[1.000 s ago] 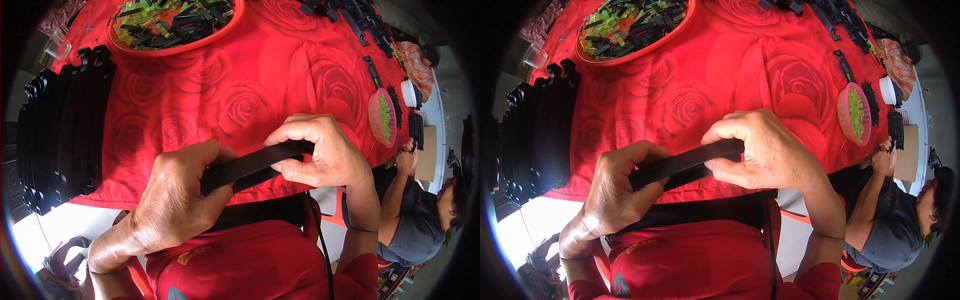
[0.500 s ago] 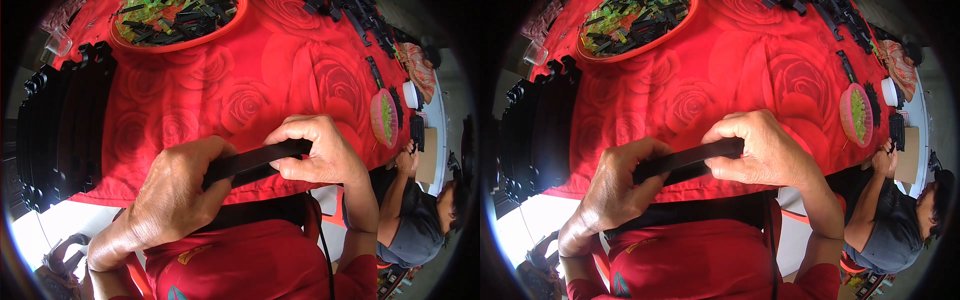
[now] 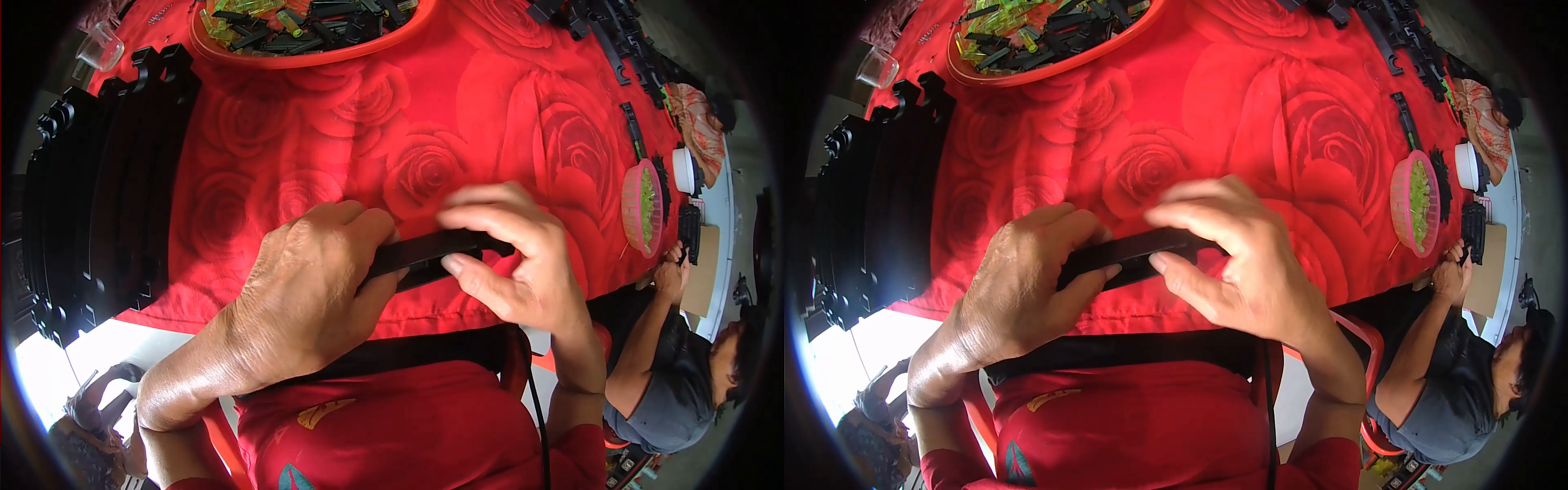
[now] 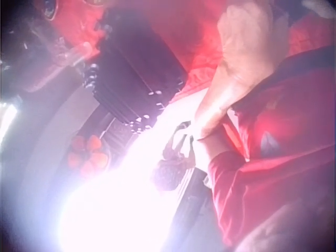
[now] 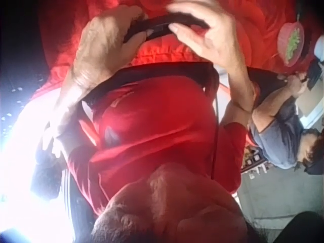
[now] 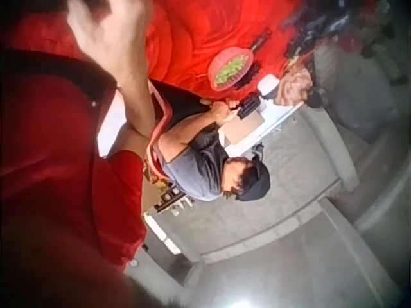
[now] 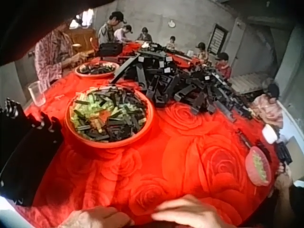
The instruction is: The person assembles components by inserting small level vials into black plastic housings by hand and stacking the finished parts.
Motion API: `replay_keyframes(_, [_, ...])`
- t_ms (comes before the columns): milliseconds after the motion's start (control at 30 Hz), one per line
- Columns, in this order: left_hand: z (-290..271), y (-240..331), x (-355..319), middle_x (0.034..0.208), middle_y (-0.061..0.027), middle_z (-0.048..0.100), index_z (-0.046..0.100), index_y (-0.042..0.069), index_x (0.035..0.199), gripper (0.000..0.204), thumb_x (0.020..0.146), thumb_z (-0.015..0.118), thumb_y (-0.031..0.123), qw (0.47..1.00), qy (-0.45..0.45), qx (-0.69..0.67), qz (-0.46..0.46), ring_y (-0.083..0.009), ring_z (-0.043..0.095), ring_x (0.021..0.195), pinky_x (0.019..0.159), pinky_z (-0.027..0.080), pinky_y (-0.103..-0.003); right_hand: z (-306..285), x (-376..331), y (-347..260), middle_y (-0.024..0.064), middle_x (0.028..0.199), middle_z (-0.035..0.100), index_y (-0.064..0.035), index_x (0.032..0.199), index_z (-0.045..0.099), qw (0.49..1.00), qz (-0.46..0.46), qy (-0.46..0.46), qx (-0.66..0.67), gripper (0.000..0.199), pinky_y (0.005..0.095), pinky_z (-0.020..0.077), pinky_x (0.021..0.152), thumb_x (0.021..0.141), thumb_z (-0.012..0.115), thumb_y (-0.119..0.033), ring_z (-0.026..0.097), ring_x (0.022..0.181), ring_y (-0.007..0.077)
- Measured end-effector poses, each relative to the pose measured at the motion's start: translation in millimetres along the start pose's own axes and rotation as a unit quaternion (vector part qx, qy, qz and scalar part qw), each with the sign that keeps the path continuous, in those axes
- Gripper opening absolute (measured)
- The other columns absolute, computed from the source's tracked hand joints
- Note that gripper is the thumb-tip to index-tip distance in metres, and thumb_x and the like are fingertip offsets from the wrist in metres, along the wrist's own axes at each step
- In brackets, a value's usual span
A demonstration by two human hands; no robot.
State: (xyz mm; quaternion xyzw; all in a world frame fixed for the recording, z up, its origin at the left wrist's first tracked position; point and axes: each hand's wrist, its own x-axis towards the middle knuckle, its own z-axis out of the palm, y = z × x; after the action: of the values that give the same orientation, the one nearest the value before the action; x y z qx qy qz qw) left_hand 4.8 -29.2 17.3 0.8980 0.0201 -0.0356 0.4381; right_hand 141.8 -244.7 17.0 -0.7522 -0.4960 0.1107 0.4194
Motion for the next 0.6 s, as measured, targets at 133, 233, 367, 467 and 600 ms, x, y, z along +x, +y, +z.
replay_keyframes(133, [0.0, 1.4, -1.2, 0.087, -0.0157, 0.066, 0.070, 0.000, 0.103, 0.020, 0.089, 0.080, 0.011, 1.000, 0.014, 0.001, -0.006, -0.0353, 0.067, 0.081, 0.069, 0.052, -0.045, -11.1, -14.8, -28.9, 0.0113, 0.089, 0.074, 0.0058, 0.113, 0.078, 0.999, 0.016, 0.028, -0.020, 0.026, 0.0256, 0.0518, 0.068, 0.087, 0.078, 0.005, 0.067, 0.073, 0.0146])
replay_keyframes(233, [2.8, 1.5, 2.4, 0.086, -0.0158, 0.065, 0.070, 0.000, 0.102, 0.019, 0.089, 0.080, 0.010, 1.000, 0.008, -0.001, -0.013, -0.0350, 0.067, 0.080, 0.069, 0.051, -0.045, -1.7, -22.5, -36.7, 0.0059, 0.073, 0.072, 0.0071, 0.116, 0.076, 0.993, 0.109, -0.025, 0.019, 0.023, 0.0233, 0.0502, 0.057, 0.093, 0.074, 0.008, 0.067, 0.061, 0.0067])
replay_keyframes(367, [2.5, 2.8, 2.2, 0.085, -0.0156, 0.065, 0.070, 0.000, 0.100, 0.019, 0.088, 0.080, 0.010, 1.000, 0.012, 0.004, -0.023, -0.0343, 0.066, 0.079, 0.068, 0.050, -0.044, 1.3, -19.6, -35.2, 0.0073, 0.072, 0.071, 0.0084, 0.120, 0.074, 0.972, 0.210, -0.094, 0.040, 0.020, 0.0226, 0.0513, 0.055, 0.100, 0.070, 0.004, 0.068, 0.061, 0.0067])
replay_keyframes(467, [2.1, 2.1, 3.4, 0.085, -0.0153, 0.064, 0.070, 0.000, 0.099, 0.018, 0.088, 0.081, 0.010, 0.999, 0.011, -0.008, -0.031, -0.0341, 0.066, 0.078, 0.068, 0.050, -0.043, -2.2, -14.8, -35.3, 0.0074, 0.071, 0.070, 0.0096, 0.120, 0.073, 0.965, 0.225, -0.114, 0.076, 0.019, 0.0230, 0.0511, 0.054, 0.103, 0.067, 0.002, 0.067, 0.060, 0.0075])
replay_keyframes(600, [2.2, 3.5, 4.1, 0.085, -0.0157, 0.064, 0.068, 0.000, 0.098, 0.018, 0.087, 0.081, 0.007, 1.000, 0.014, 0.005, -0.027, -0.0351, 0.066, 0.079, 0.067, 0.051, -0.045, 3.4, -18.2, -33.0, 0.0065, 0.071, 0.070, 0.0099, 0.122, 0.073, 0.949, 0.256, -0.119, 0.142, 0.020, 0.0235, 0.0501, 0.052, 0.105, 0.065, 0.001, 0.067, 0.059, 0.0079])
